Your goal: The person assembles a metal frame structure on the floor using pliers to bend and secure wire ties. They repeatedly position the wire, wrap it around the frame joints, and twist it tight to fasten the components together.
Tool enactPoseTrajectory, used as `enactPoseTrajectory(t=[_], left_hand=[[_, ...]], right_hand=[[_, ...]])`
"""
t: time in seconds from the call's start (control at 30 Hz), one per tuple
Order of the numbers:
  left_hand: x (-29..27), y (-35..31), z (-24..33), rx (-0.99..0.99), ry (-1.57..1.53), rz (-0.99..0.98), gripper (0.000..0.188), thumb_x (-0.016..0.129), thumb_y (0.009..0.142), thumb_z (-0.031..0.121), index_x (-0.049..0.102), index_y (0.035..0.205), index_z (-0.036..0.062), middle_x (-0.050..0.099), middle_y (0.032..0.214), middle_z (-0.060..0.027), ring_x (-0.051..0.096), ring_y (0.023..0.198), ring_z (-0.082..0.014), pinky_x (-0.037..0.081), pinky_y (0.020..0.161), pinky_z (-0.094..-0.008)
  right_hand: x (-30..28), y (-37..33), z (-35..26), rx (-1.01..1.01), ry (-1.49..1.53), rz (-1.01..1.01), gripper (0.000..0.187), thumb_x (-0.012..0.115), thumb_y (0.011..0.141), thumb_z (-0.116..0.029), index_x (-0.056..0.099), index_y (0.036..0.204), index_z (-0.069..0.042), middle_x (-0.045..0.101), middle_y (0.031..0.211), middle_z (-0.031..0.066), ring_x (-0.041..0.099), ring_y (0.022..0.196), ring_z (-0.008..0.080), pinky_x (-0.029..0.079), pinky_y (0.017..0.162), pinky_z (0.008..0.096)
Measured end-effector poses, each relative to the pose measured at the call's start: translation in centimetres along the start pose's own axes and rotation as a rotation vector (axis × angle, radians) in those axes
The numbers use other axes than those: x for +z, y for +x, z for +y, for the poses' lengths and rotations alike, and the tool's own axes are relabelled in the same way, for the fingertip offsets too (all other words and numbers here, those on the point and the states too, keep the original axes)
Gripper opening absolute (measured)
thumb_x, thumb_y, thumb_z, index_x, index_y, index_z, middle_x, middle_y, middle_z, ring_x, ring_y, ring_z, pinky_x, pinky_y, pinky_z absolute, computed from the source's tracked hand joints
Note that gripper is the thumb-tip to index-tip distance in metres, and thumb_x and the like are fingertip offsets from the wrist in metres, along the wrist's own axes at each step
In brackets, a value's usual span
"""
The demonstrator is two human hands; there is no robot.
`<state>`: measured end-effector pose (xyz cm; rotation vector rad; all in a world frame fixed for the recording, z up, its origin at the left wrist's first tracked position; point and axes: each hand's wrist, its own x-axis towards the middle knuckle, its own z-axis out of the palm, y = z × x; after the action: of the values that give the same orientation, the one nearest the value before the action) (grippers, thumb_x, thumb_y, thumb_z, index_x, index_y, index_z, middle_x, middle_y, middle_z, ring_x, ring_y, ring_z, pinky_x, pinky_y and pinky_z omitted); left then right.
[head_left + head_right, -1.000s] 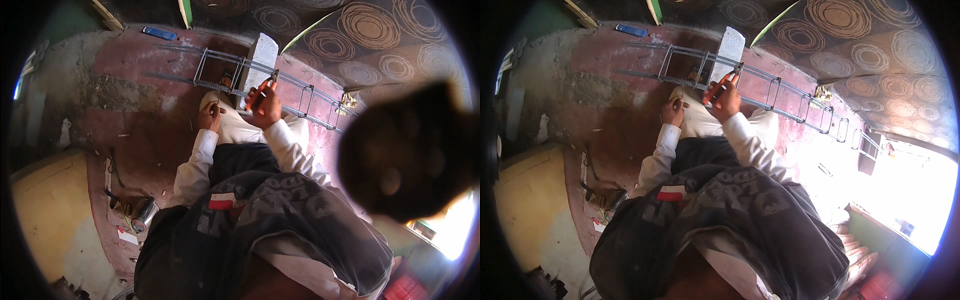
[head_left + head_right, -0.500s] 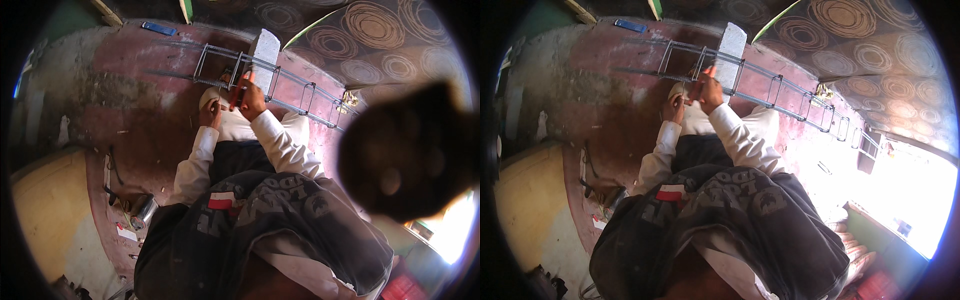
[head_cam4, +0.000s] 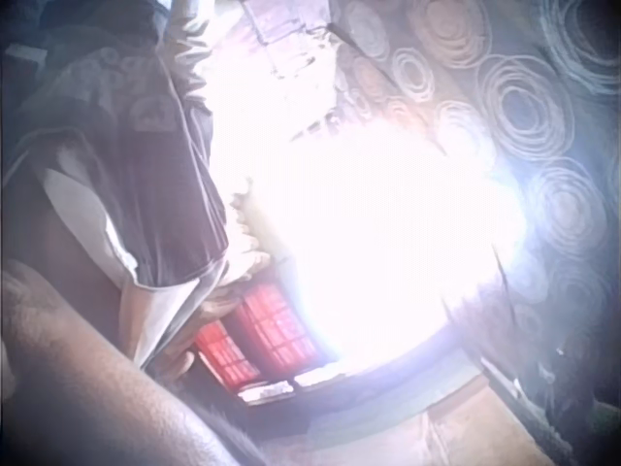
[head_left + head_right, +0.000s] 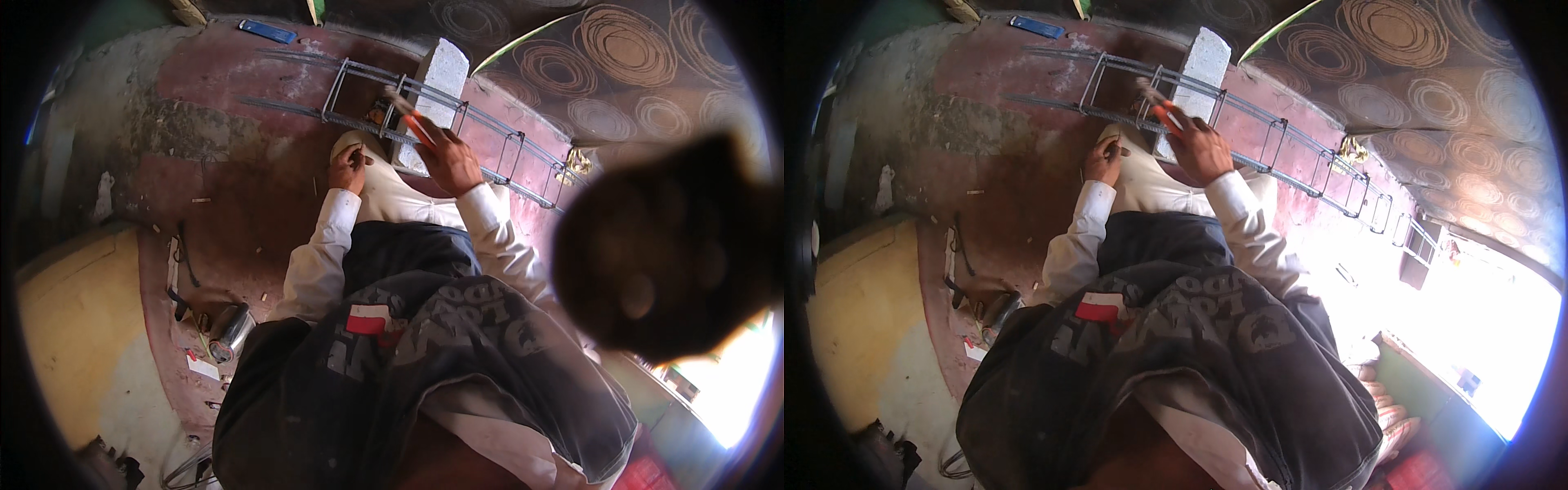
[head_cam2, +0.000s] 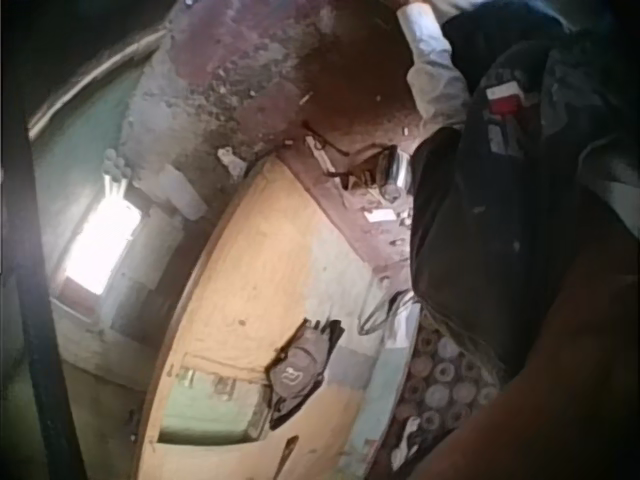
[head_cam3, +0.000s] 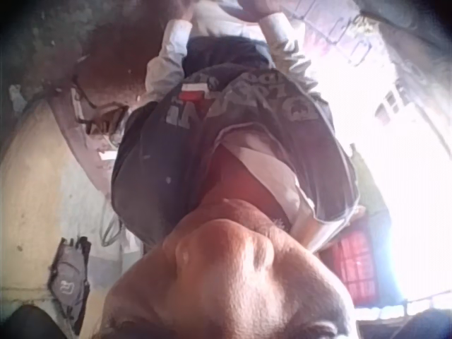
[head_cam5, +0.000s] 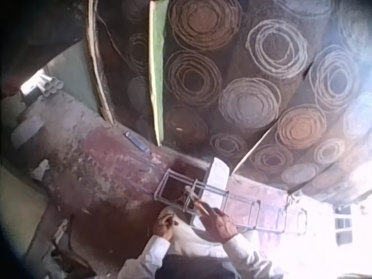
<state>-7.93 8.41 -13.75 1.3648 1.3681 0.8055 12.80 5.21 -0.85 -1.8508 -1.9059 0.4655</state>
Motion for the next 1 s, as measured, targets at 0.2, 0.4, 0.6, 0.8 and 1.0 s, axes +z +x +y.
enactPoseTrajectory(t=[0.2, 0.4, 0.6, 0.8, 1.0], left_hand=[[0.7, -0.4, -1.0, 0.086, 0.052, 0.033, 0.019, 0.055, 0.092, 0.020, 0.064, 0.101, 0.0052, 0.070, 0.075, -0.0039, 0.066, 0.067, -0.0153, 0.051, 0.066, -0.0284], [1.0, -0.2, -1.3, 0.055, 0.028, 0.000, 0.020, 0.056, 0.092, 0.019, 0.064, 0.102, 0.0035, 0.070, 0.074, -0.0041, 0.064, 0.065, -0.0152, 0.050, 0.065, -0.0277], [1.5, 0.6, -2.7, 0.089, -0.064, -0.048, 0.024, 0.055, 0.093, 0.020, 0.063, 0.107, 0.0016, 0.069, 0.076, -0.0032, 0.058, 0.063, -0.0088, 0.047, 0.061, -0.0235], [1.4, 0.5, -0.9, 0.043, -0.124, -0.048, 0.025, 0.056, 0.093, 0.019, 0.063, 0.111, 0.0015, 0.069, 0.081, -0.0034, 0.057, 0.064, -0.0070, 0.046, 0.061, -0.0216], [2.0, 1.1, 1.1, 0.066, -0.022, 0.057, 0.023, 0.061, 0.089, 0.017, 0.067, 0.105, 0.0023, 0.070, 0.089, -0.0092, 0.066, 0.079, -0.0175, 0.051, 0.073, -0.0284]], right_hand=[[-2.4, 5.0, -1.6, -0.128, -0.514, -0.400, 0.039, 0.053, 0.085, -0.022, 0.056, 0.123, -0.016, 0.066, 0.096, 0.0186, 0.067, 0.086, 0.0351, 0.053, 0.072, 0.0489], [-3.2, 4.7, -1.7, -0.248, -0.491, -0.186, 0.038, 0.060, 0.085, -0.025, 0.055, 0.121, -0.016, 0.064, 0.094, 0.0150, 0.066, 0.086, 0.0340, 0.052, 0.073, 0.0489], [-3.5, 3.9, -0.3, -0.137, -0.522, -0.281, 0.044, 0.063, 0.083, -0.025, 0.054, 0.125, -0.018, 0.063, 0.096, 0.0132, 0.064, 0.088, 0.0336, 0.051, 0.073, 0.0491], [-3.1, 1.1, 3.1, 0.125, -0.186, 0.025, 0.059, 0.067, 0.077, -0.019, 0.047, 0.133, -0.024, 0.060, 0.093, 0.0149, 0.061, 0.089, 0.0359, 0.049, 0.076, 0.0446], [1.6, -1.9, 6.6, 0.360, -0.324, 0.225, 0.065, 0.068, 0.075, -0.016, 0.042, 0.135, -0.019, 0.059, 0.105, 0.0156, 0.056, 0.098, 0.0353, 0.043, 0.084, 0.0472]])
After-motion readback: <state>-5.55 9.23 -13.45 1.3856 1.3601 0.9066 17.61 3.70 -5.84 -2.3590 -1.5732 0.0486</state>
